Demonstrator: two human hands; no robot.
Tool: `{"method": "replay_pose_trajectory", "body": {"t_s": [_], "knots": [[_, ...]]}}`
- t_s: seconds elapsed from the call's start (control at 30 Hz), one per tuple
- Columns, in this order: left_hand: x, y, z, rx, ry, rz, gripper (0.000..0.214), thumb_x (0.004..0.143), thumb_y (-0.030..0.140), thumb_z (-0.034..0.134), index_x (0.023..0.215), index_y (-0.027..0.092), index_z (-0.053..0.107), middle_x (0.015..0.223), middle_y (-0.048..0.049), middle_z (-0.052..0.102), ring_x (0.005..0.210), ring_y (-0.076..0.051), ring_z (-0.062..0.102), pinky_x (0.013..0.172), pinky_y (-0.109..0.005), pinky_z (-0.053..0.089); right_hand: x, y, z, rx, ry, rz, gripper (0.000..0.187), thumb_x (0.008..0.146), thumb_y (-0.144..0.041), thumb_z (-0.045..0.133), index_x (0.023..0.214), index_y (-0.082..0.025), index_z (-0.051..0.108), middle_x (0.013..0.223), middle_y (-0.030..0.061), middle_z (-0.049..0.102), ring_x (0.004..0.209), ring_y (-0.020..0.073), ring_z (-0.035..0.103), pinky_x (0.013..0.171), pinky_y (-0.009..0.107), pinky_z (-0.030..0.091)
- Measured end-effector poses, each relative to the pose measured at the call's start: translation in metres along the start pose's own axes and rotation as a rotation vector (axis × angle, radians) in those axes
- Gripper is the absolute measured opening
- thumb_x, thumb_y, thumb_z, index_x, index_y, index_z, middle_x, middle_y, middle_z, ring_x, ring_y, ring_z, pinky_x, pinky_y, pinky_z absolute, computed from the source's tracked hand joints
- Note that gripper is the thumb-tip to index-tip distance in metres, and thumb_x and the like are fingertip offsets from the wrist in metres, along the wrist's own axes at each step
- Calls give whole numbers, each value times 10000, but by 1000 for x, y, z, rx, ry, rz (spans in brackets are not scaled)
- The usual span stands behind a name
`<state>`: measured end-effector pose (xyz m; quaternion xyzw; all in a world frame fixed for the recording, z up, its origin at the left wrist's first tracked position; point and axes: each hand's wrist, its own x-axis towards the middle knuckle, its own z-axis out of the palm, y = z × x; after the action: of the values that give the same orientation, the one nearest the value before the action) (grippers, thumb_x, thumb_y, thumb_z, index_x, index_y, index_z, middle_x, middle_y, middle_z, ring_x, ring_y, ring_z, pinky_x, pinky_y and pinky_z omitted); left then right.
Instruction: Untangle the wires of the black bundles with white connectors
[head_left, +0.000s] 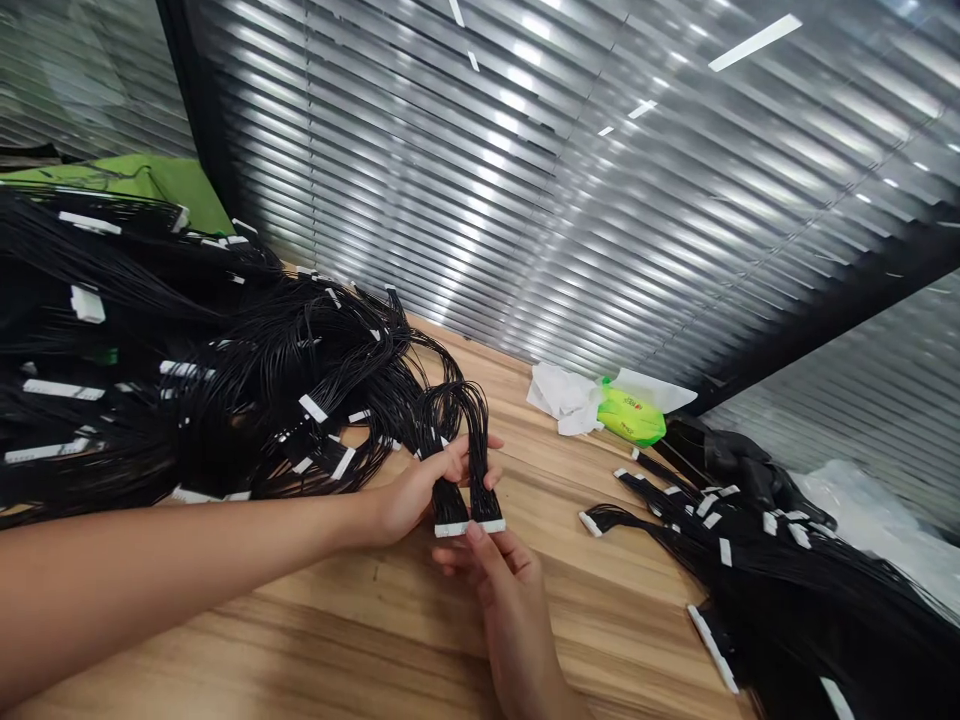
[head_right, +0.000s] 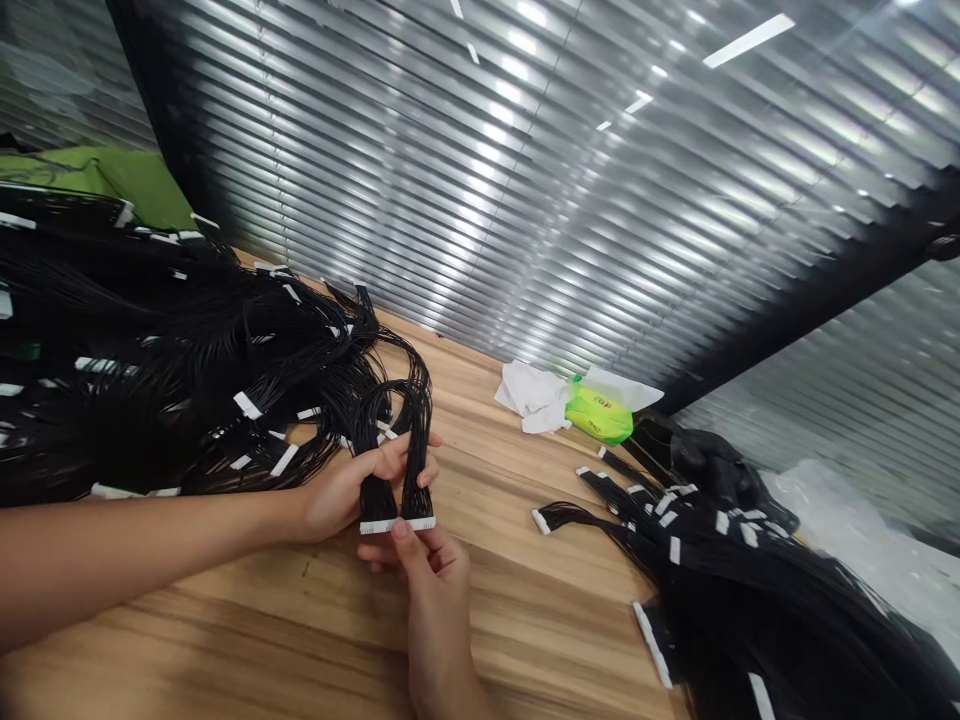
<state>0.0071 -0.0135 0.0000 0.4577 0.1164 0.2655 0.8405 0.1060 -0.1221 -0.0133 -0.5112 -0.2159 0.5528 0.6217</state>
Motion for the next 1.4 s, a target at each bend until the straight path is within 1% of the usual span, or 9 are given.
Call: {"method": "replay_pose_trajectory", "body": {"t_s": [0.3, 0.57, 0.7, 0.8, 0.9, 1.0, 1.07, 1.17, 1.4], "knots": [[-4, -4, 4, 45, -37, 40, 470, 677, 280, 418, 1138, 208, 370, 827, 23, 456, 694, -110, 463, 648, -253, 392, 6, -1, -12, -120, -104, 79, 342, 599, -470, 833, 697, -152, 757, 638, 83, 756, 544, 169, 694, 482, 211, 478], [-4, -7, 4, -37, -76, -7, 490, 748, 348, 448, 1218, 228, 381, 830, 13, 485, 635, -104, 471, 539, -211, 356, 2, -7, -11, -300, -178, 63, 402, 691, -554, 728, 721, -159, 792, 722, 134, 776, 594, 191, 680, 580, 281, 514], [-5, -2, 3, 215, 97, -67, 369, 874, 453, 395, 1140, 224, 510, 858, -24, 598, 781, -160, 548, 648, -255, 420, 3, -6, -11, -200, -64, 30, 349, 664, -500, 777, 696, -153, 782, 740, 131, 777, 552, 182, 657, 561, 291, 515], [-5, 3, -1, 561, 307, 84, 345, 915, 517, 420, 1017, 226, 575, 877, -10, 621, 888, -164, 567, 762, -263, 434, 12, -8, -15, -60, 54, 8, 334, 577, -478, 839, 662, -162, 767, 725, 104, 776, 503, 136, 616, 531, 251, 503], [-5, 5, -5, 760, 390, 137, 303, 918, 502, 474, 889, 212, 557, 726, 39, 555, 685, -107, 518, 637, -219, 404, 21, -12, -22, 33, 139, -20, 338, 495, -455, 882, 633, -175, 752, 693, 78, 771, 449, 96, 556, 483, 219, 474], [-4, 7, -8, 1049, 293, 259, 230, 914, 402, 544, 828, 192, 585, 687, 48, 557, 625, -81, 494, 592, -203, 377, 24, -14, -29, 56, 142, -47, 310, 525, -437, 875, 624, -177, 739, 690, 72, 770, 433, 83, 534, 467, 209, 456], [-4, 8, -9, 1294, 153, 503, 126, 916, 313, 564, 912, 207, 632, 815, 28, 636, 723, -86, 550, 681, -218, 395, 24, -15, -33, 65, 115, -54, 289, 568, -431, 858, 630, -178, 735, 695, 69, 770, 449, 83, 549, 498, 212, 468], [-3, 9, -12, 1560, 162, 797, 95, 902, 266, 590, 943, 247, 674, 873, 10, 654, 772, -109, 548, 717, -259, 360, 23, -16, -37, 78, 63, -33, 277, 601, -429, 843, 634, -180, 726, 707, 70, 773, 459, 87, 557, 520, 222, 468], [-2, 9, -11, 1690, 236, 836, 142, 891, 344, 599, 795, 284, 685, 806, 24, 661, 779, -132, 530, 777, -314, 303, 21, -15, -43, 18, 38, -33, 264, 669, -431, 800, 687, -179, 724, 737, 68, 770, 483, 106, 550, 554, 257, 463]]}}
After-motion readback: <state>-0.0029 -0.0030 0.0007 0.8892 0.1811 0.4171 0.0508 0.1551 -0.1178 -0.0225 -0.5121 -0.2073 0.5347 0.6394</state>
